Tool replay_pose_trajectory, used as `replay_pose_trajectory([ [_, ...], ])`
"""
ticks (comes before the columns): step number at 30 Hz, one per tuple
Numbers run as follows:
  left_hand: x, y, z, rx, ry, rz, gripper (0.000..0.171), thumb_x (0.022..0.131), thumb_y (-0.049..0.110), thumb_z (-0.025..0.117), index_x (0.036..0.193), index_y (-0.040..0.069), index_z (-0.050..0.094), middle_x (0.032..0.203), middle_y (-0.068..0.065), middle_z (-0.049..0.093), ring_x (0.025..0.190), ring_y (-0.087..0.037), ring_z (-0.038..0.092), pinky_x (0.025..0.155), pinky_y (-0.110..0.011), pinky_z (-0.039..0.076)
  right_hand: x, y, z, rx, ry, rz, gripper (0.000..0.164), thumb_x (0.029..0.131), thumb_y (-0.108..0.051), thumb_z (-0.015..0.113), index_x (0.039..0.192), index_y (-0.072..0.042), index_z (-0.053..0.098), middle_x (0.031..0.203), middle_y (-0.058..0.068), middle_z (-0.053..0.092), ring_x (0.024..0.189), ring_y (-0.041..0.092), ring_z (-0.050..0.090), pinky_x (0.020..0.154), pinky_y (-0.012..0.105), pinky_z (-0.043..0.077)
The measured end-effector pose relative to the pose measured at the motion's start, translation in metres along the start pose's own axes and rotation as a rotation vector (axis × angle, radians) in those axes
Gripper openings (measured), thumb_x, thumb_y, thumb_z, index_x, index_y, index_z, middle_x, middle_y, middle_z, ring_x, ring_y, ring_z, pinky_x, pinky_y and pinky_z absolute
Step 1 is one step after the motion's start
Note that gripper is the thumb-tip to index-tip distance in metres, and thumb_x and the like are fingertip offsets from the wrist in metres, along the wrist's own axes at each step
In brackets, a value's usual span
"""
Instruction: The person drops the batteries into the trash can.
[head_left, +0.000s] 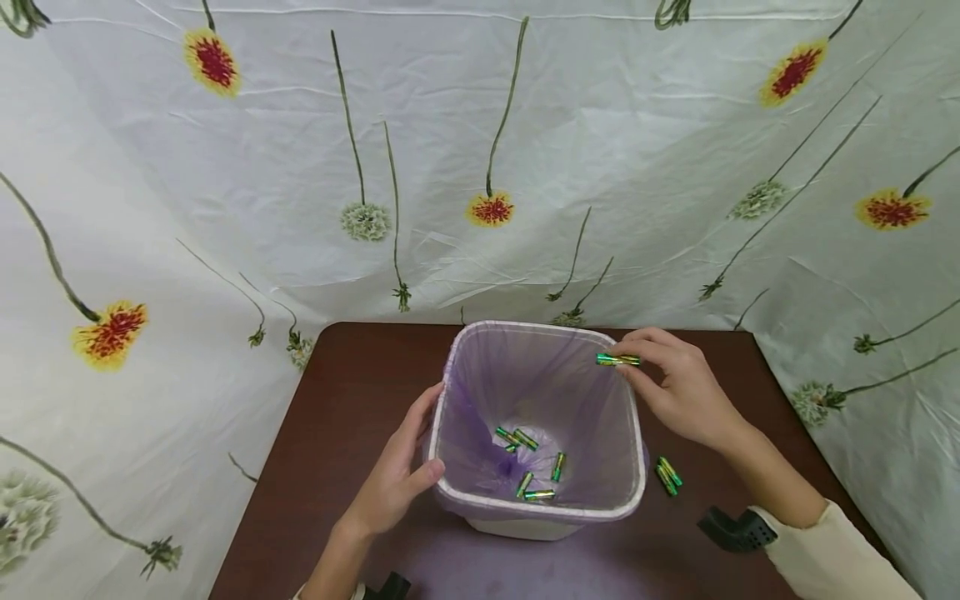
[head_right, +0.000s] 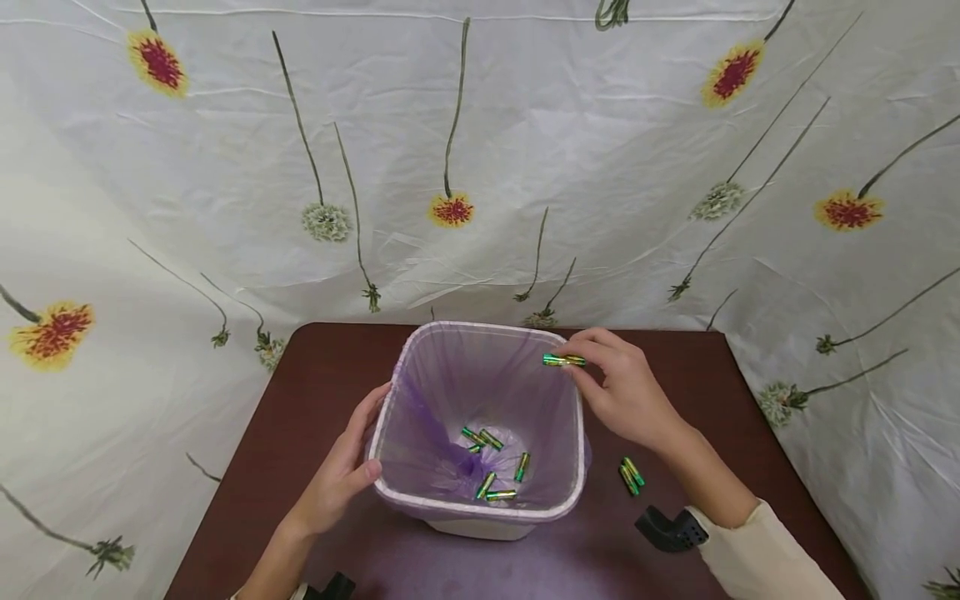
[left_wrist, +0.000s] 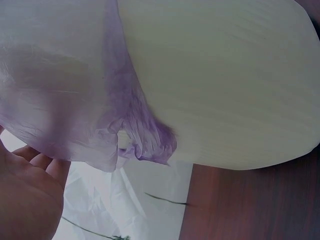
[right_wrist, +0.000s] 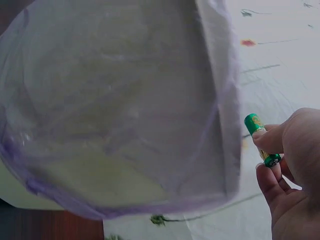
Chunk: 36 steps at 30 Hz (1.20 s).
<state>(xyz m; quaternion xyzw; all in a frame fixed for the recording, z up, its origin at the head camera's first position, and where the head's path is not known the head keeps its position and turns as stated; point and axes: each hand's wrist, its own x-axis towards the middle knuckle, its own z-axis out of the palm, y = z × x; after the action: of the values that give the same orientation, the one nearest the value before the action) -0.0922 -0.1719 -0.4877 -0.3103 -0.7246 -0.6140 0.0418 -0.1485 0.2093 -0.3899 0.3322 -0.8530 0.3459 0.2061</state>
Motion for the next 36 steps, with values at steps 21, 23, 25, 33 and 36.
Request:
replay_pose_trajectory([
  [21, -0.007, 0.006, 0.005, 0.135, 0.040, 0.012, 0.086, 0.090, 0.025, 0.072, 0.163, 0.016, 0.028, 0.161, -0.007, 0.038, 0.143, -0.030, 0.041, 0.117, -0.037, 0.032, 0.030, -0.006, 0.027, 0.090, -0.176, -0.090, 0.029, 0.087, 0.008, 0.078, 0.109, -0.012, 0.078, 0.109, -0.001, 0.068, 0.089, 0.013, 0.063, 0.059, 0.028, 0.047],
  [23, -0.007, 0.006, 0.005, 0.139, 0.042, 0.009, 0.086, 0.090, 0.027, 0.072, 0.163, 0.017, 0.028, 0.161, -0.006, 0.038, 0.143, -0.030, 0.042, 0.117, -0.037, 0.032, 0.031, -0.005, 0.027, 0.086, -0.191, -0.086, 0.028, 0.088, 0.006, 0.078, 0.109, -0.012, 0.078, 0.110, -0.002, 0.068, 0.091, 0.014, 0.064, 0.060, 0.029, 0.049],
  [25, -0.007, 0.006, 0.005, 0.143, 0.044, 0.006, 0.084, 0.092, 0.033, 0.072, 0.163, 0.017, 0.028, 0.160, -0.006, 0.038, 0.143, -0.030, 0.042, 0.117, -0.037, 0.032, 0.032, -0.005, 0.027, 0.082, -0.199, -0.073, 0.028, 0.088, 0.005, 0.079, 0.111, -0.012, 0.078, 0.111, -0.002, 0.067, 0.092, 0.017, 0.065, 0.062, 0.032, 0.053],
  [33, -0.006, 0.007, 0.006, 0.137, 0.037, 0.005, 0.082, 0.097, 0.046, 0.067, 0.163, 0.017, 0.028, 0.160, -0.006, 0.038, 0.143, -0.031, 0.041, 0.117, -0.031, 0.030, 0.029, -0.005, 0.018, 0.057, -0.144, -0.014, 0.030, 0.088, -0.001, 0.082, 0.115, -0.011, 0.077, 0.117, -0.001, 0.066, 0.087, 0.020, 0.064, 0.060, 0.032, 0.052],
  [36, -0.006, 0.006, 0.006, 0.137, 0.036, 0.015, 0.082, 0.098, 0.049, 0.066, 0.163, 0.016, 0.027, 0.160, -0.007, 0.038, 0.142, -0.031, 0.041, 0.117, -0.030, 0.030, 0.024, -0.003, 0.014, 0.037, -0.134, 0.006, 0.029, 0.089, -0.001, 0.080, 0.116, -0.011, 0.077, 0.116, -0.002, 0.066, 0.076, 0.014, 0.057, 0.056, 0.026, 0.046],
])
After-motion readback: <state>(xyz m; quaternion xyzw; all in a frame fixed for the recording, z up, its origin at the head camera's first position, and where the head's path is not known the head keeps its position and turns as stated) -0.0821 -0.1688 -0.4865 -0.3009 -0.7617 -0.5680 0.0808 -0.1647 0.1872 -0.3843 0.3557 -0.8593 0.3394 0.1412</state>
